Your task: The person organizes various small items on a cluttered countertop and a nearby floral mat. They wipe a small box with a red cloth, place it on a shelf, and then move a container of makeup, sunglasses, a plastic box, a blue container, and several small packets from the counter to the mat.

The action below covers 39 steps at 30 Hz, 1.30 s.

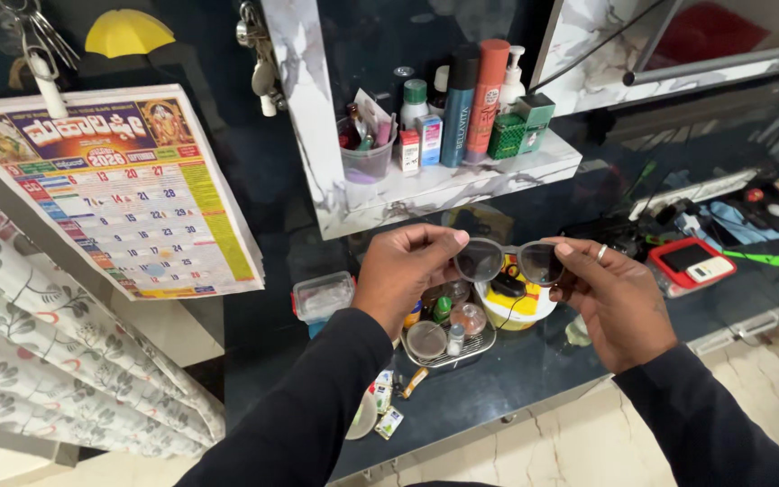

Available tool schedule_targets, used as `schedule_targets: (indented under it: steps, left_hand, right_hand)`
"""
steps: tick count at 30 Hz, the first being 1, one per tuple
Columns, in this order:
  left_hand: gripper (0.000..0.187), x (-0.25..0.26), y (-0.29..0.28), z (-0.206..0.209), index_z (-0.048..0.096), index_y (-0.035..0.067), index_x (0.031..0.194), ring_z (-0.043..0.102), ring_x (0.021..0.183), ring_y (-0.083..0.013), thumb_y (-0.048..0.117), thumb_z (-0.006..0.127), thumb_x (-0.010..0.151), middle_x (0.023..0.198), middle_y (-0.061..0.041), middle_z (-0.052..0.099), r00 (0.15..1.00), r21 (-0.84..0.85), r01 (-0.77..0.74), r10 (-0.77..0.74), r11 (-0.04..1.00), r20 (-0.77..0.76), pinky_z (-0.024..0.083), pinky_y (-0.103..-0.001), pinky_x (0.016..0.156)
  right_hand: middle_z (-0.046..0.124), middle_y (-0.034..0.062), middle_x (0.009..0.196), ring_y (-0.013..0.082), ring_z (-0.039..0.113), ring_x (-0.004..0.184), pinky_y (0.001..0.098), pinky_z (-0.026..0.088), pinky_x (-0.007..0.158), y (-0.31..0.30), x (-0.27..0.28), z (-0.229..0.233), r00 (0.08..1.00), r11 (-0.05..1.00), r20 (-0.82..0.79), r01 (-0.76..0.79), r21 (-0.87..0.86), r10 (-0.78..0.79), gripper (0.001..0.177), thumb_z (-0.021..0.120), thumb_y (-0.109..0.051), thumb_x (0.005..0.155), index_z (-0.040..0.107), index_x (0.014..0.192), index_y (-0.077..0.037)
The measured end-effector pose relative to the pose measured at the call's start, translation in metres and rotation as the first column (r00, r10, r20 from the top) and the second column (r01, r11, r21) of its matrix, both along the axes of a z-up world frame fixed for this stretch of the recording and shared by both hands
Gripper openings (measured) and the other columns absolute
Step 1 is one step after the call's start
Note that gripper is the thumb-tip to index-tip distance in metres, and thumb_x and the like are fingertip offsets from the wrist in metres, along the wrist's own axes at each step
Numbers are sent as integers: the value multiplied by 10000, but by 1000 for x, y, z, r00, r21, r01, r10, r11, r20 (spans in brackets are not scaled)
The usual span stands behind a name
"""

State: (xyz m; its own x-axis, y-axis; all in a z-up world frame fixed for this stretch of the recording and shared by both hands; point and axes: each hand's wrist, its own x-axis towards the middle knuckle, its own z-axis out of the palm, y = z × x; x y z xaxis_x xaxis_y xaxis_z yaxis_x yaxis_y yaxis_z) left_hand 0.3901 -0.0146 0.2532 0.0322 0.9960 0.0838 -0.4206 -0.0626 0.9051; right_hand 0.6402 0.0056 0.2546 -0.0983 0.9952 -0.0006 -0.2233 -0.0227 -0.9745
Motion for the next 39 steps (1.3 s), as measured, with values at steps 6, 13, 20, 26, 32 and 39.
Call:
schedule_targets:
  steps: [6, 13, 20, 26, 32, 39]
  left_hand:
    - [219, 14, 20, 0, 761, -9, 1006, 661, 705, -67, 185, 768, 905, 849, -12, 716, 990, -23, -73, 70, 997, -119, 569, -234, 680]
    - [242, 3, 56, -5, 797, 0, 995, 619, 671, -63, 220, 790, 894, 786, -14, 712, 934, 110, -156, 183, 982, -307, 526, -217, 641]
    - [233, 1, 101, -20, 779, -18, 1008, 667, 754, -84, 190, 779, 904, 877, -37, 744, 974, 21, -106, 108, 994, -201, 564, -238, 717]
    - [228, -12, 138, -33, 750, -19, 1067, 719, 865, -104, 149, 742, 914, 987, -48, 748, 994, 20, -21, 23, 1000, -102, 619, -270, 836]
    - [219, -28, 155, -44, 746, -16, 1085, 715, 827, -100, 107, 739, 904, 961, -52, 750, 979, 6, -152, 151, 988, -134, 599, -248, 770]
    - [223, -30, 165, -45, 775, -5, 1089, 640, 725, -68, 120, 750, 907, 884, -28, 750, 858, 58, -409, 405, 911, -315, 545, -224, 659]
  right_hand:
    - [745, 47, 1049, 120, 656, 898, 301, 505, 763, 28, 12, 7, 998, 999, 43, -46, -9, 46, 295, 636, -175, 979, 730, 1214, -24]
    - [749, 61, 1016, 132, 682, 889, 290, 514, 750, 60, 4, -5, 997, 997, 35, -71, -23, 71, 304, 638, -171, 969, 729, 1212, -14]
    - [668, 22, 910, 94, 564, 779, 243, 448, 673, 98, 9, -16, 996, 999, 77, -52, 10, 51, 286, 659, -119, 980, 714, 1220, 28]
    - [666, 30, 946, 97, 588, 812, 251, 483, 710, 125, -2, -21, 999, 1000, 52, 10, -7, -10, 277, 660, -127, 974, 674, 1207, 22]
    - [697, 53, 949, 120, 637, 826, 259, 527, 774, 164, -21, -35, 999, 999, 23, -39, -16, 39, 293, 685, -80, 924, 585, 1191, -16]
    - [690, 61, 921, 127, 646, 793, 262, 530, 731, 226, -38, -45, 980, 981, 68, -191, 38, 188, 285, 715, -71, 913, 578, 1154, -4]
